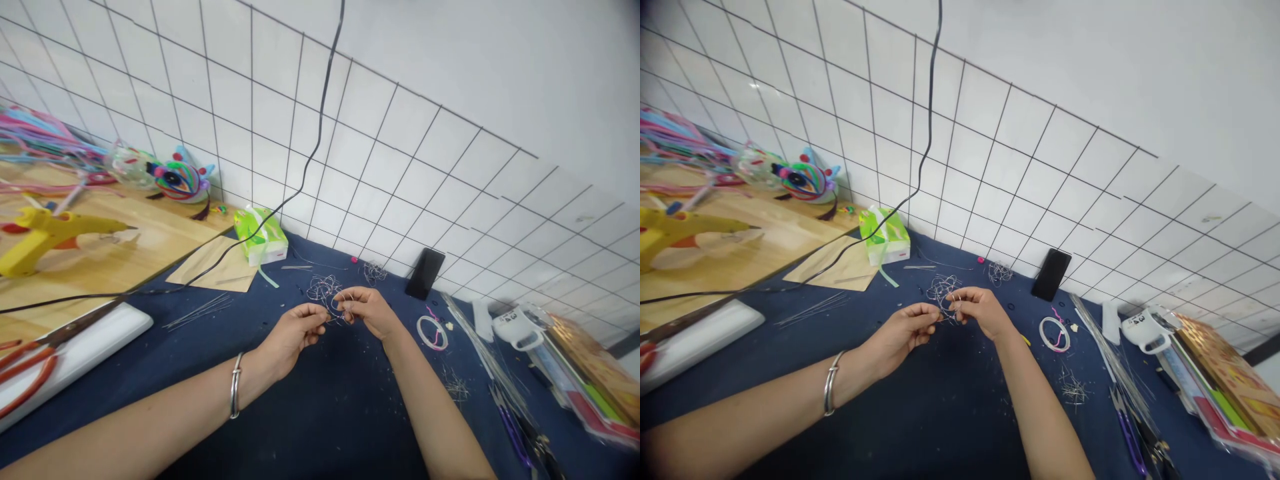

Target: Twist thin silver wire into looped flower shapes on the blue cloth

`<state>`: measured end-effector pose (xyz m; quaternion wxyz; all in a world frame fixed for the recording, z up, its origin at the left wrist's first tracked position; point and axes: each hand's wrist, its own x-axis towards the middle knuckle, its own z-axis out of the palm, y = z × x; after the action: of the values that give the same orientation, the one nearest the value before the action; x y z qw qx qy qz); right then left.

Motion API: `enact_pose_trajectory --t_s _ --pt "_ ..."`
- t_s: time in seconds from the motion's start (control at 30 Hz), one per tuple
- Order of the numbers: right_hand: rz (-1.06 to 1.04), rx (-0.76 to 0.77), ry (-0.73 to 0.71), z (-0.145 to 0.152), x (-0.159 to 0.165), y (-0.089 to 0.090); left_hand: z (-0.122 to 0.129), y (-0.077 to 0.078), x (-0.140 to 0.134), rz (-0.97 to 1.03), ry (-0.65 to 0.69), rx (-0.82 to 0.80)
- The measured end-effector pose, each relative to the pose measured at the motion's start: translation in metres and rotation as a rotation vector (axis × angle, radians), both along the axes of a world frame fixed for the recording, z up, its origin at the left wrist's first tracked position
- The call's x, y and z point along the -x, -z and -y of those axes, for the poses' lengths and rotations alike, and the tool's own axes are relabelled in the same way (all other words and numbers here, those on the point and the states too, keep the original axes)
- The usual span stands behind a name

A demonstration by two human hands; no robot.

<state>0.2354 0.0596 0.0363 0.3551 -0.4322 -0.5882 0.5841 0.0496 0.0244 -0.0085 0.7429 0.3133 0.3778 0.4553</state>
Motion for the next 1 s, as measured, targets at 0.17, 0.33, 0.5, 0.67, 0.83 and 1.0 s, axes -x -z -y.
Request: enact_pose_trajectory --t_s 0.17,0.33,0.5,0.67,0.83,1.0 --pt "0.118 -0.059 -0.049 0.001 -0.002 -0.002 -0.001 0.0 0.001 0.055 0.013 0.017" --pt "0.211 -0.114 -0.09 0.005 -0.002 -0.008 0.002 -0.016 0.003 0.193 0.075 0.006" --pt "0.256 -0.188 -0.116 0.012 -0.003 -0.022 0.006 -0.024 -0.002 0.123 0.065 -0.052" --pt "0.281 -0.299 -0.115 0.021 -0.004 -0.032 0.012 -0.029 -0.008 0.052 0.045 -0.128" --pt "0.264 -0.358 -0.101 0.03 -0.001 -0.038 0.022 -0.038 -0.016 0.07 -0.035 -0.164" --pt "0.296 -0.431 -0.084 0.039 0.0 -0.043 0.026 -0.039 -0.022 0.121 -0.081 -0.148"
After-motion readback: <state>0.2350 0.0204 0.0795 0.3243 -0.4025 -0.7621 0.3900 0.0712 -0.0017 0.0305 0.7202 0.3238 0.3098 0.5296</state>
